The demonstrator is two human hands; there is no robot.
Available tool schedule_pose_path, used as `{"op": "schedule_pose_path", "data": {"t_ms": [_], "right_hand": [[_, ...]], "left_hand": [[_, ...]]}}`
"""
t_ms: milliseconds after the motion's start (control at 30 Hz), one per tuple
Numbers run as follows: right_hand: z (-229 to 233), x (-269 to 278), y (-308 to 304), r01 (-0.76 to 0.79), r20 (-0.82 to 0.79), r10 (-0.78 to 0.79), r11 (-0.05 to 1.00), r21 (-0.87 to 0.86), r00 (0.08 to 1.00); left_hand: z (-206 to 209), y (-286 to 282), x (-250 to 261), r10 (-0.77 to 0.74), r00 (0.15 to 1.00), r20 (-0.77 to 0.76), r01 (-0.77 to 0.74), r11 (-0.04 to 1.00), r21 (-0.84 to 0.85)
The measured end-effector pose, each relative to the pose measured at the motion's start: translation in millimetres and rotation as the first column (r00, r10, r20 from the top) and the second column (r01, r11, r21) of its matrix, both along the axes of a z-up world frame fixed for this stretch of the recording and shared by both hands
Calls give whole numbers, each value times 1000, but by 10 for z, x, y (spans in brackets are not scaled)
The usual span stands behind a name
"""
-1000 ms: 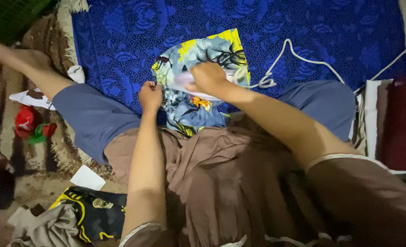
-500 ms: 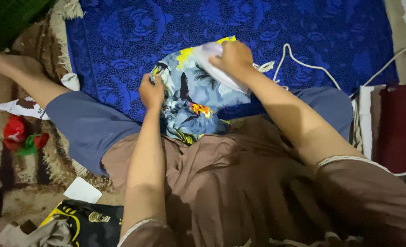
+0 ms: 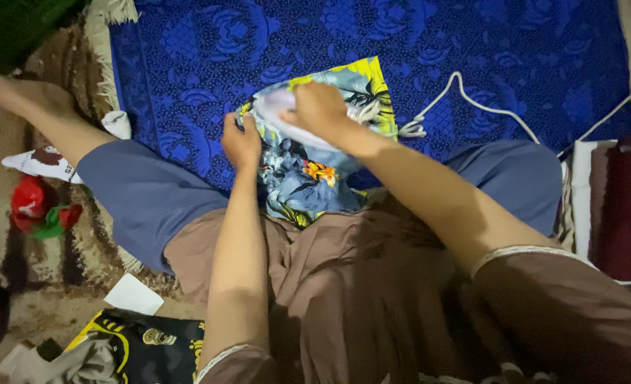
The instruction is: The person irons a small patterned garment on a blue rug using a white electric iron. They repeatedly fold the garment, smooth it out, and press it with the iron, flipping it over to treat different sections.
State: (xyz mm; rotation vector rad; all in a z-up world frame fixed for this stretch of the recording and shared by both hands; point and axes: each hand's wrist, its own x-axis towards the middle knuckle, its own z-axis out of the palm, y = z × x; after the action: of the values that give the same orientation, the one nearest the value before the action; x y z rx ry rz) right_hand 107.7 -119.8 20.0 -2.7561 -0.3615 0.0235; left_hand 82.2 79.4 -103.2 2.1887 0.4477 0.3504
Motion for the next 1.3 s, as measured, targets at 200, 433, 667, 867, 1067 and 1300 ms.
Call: {"op": "schedule_pose_path", "data": {"t_ms": [200,433,667,867,1067,1300], "right_hand": [[-189,186,159,33,-3,-33,997,67,999],[-141,16,65,-33,-49,35,999,42,998],[25,-64,6,40,-116,-36,999,32,993],[-29,1,104,119,-62,-112,986,118,992],[75,-452,-485,52,-78,-48,997,51,996],[-68,153,-971,362,29,-362,932,11,932]], "left_hand": [[-10,-10,-32,-35,999,-21,36,996,77],[-58,51,-119,-91,995,36,90,996,29],[0,10,-82,-28,998,-56,36,990,140],[12,47,-165,-72,997,-4,72,995,66],[20,64,-98,-52,998,-33,55,993,100],[10,72,-130,-65,993,-102,68,997,27]]}}
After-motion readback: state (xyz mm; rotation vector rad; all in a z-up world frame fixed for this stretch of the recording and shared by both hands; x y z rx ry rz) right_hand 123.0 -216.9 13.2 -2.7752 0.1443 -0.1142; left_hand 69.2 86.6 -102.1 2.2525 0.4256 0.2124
